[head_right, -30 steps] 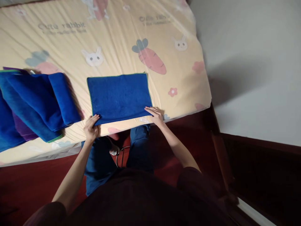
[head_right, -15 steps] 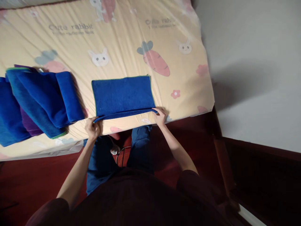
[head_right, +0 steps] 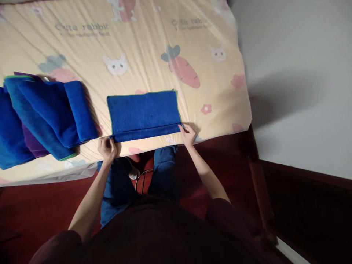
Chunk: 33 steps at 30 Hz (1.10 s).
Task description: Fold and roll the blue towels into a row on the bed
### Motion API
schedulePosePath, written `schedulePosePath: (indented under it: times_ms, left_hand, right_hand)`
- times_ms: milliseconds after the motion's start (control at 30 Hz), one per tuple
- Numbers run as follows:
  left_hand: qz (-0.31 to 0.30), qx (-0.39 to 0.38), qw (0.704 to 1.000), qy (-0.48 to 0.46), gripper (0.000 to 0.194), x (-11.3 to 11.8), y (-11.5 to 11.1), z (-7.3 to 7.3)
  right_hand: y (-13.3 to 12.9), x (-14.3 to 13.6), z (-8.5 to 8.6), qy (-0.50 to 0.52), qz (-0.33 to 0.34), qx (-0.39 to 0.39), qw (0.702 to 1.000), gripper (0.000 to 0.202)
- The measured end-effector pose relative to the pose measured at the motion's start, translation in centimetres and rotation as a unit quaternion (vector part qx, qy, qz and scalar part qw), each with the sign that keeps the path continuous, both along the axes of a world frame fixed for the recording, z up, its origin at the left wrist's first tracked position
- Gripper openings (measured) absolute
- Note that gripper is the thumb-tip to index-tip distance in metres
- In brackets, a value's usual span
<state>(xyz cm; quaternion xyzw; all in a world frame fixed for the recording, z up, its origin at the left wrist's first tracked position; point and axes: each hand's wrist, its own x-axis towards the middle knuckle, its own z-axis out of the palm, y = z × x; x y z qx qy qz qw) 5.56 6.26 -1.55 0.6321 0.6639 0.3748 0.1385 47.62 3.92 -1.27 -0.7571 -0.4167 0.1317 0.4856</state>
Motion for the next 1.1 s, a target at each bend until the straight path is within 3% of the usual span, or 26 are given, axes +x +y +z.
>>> schedulePosePath:
  times_ms: [367,1100]
  left_hand:
    - [0.039,-0.003,0.999,0.002,0.019,0.32,0.01,0.05]
    - [0.026,-0.007,1.000,0.003,0.015,0.74,0.17,0.19]
  right_hand:
    - [0.39,0.11,-0.34,0.013,0.001,0.010,1.000,0.049]
    - [0.98,0.02,-0.21,-0.029,0.023,-0.011,0.999,0.041]
